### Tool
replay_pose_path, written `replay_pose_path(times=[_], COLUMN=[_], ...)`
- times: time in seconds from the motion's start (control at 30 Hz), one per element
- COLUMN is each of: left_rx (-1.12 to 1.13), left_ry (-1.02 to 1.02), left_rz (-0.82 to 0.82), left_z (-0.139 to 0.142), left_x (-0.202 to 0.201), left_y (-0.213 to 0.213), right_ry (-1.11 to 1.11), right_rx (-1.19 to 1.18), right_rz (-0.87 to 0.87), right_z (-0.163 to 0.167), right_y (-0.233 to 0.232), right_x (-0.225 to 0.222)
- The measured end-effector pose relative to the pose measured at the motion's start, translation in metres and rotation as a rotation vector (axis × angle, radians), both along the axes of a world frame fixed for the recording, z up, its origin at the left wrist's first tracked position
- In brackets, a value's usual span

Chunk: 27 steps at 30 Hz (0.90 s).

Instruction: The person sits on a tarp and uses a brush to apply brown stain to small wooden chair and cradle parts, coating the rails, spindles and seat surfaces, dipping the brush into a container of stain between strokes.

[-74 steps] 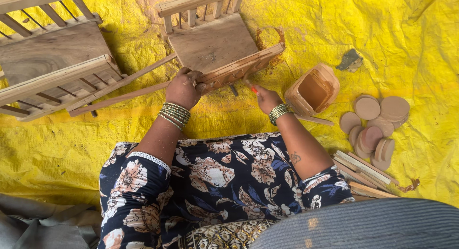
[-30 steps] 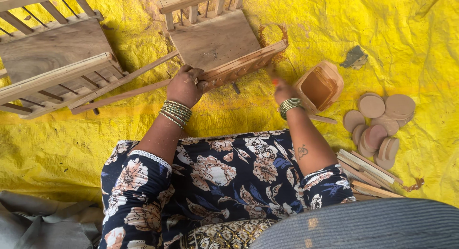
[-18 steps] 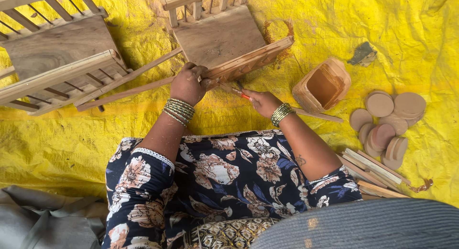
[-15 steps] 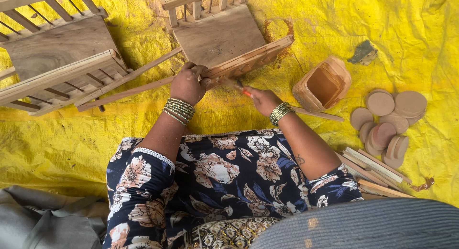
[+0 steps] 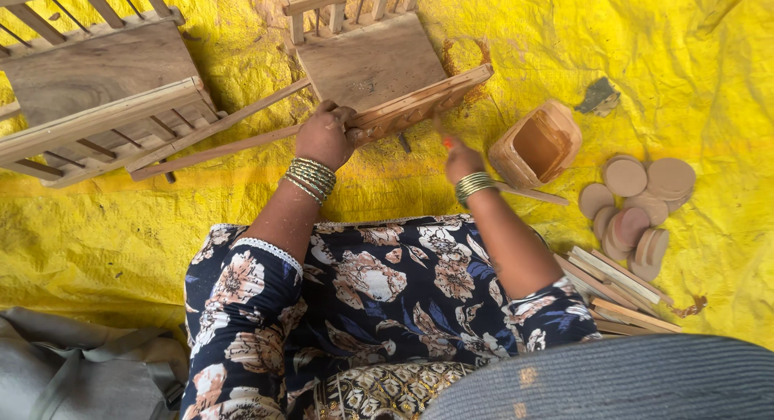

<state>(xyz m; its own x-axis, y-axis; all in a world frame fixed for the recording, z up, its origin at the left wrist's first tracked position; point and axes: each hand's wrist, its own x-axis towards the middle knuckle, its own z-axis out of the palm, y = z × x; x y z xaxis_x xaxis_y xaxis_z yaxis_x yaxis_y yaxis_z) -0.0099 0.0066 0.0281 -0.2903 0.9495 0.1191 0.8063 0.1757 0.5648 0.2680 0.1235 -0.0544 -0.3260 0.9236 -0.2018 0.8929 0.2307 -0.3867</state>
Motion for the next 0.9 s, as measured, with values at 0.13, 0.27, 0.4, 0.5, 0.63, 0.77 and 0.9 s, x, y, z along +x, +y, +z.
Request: replay_pose_path(times=[0.13, 0.27, 0.4, 0.5, 0.63, 0.77, 0.9], left_rx=[-0.006, -0.007, -0.004, 0.067, 0.019, 0.003, 0.045], left_ry=[-0.004, -0.009, -0.016, -0.016, -0.023, -0.033, -0.03], left_rz=[-0.004, -0.005, -0.023, -0.024, -0.044, -0.035, -0.021], left_z=[0.001, 0.002, 0.0, -0.002, -0.001, 0.007, 0.016], left_x=[0.003, 0.004, 0.004, 0.004, 0.003, 0.005, 0.009], left_y=[0.003, 0.005, 0.006, 0.009, 0.012, 0.009, 0.006], right_ry=[-0.027, 0.149, 0.255, 0.263, 0.277, 0.134, 0.065], right_rx=[-0.118, -0.136, 0.065, 0.079, 0.072, -0.108, -0.157], right_rz=[0.097, 0.131, 0.228, 0.239, 0.291, 0.267, -0.039], right_z=[0.0, -0.009, -0.011, -0.012, -0.01, -0.01, -0.008], right_y=[-0.039, -0.097, -0.129, -0.137, -0.15, -0.139, -0.094], right_x=[-0.042, -0.084, -0.104, -0.102, -0.094, -0.084, -0.064])
